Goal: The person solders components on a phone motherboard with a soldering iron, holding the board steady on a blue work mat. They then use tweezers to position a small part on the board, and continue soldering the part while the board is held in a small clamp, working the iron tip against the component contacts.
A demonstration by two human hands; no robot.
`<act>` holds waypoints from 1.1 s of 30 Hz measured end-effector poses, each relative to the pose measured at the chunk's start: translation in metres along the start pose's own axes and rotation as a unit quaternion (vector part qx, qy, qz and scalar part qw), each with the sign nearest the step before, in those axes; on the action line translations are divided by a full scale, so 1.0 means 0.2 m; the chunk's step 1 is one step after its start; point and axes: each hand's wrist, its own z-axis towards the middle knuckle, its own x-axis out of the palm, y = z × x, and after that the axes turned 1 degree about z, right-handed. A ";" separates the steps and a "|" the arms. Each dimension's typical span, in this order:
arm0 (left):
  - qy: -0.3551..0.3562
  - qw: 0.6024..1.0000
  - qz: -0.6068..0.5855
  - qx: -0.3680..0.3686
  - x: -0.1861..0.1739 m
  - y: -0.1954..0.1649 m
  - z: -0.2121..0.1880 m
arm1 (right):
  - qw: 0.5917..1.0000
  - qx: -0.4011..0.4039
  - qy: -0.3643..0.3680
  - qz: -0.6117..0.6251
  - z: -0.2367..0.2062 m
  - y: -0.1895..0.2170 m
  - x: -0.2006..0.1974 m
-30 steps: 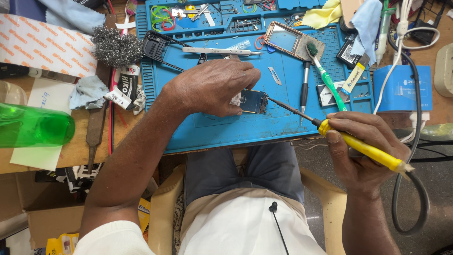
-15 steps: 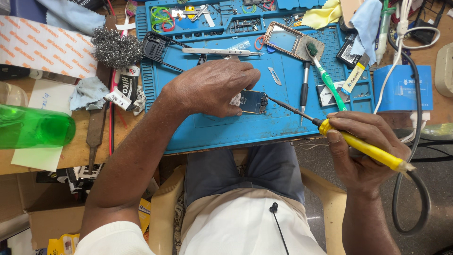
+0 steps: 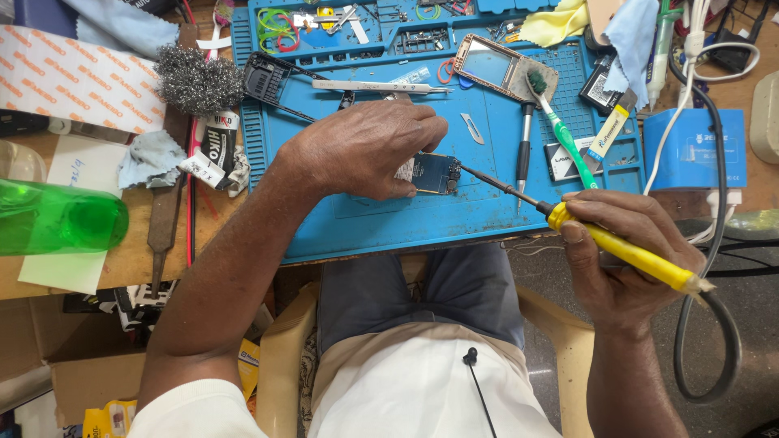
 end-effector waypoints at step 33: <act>-0.003 1.000 -0.006 -0.004 0.01 -0.02 0.04 | 1.000 -0.016 0.009 0.009 -0.03 -0.05 -0.04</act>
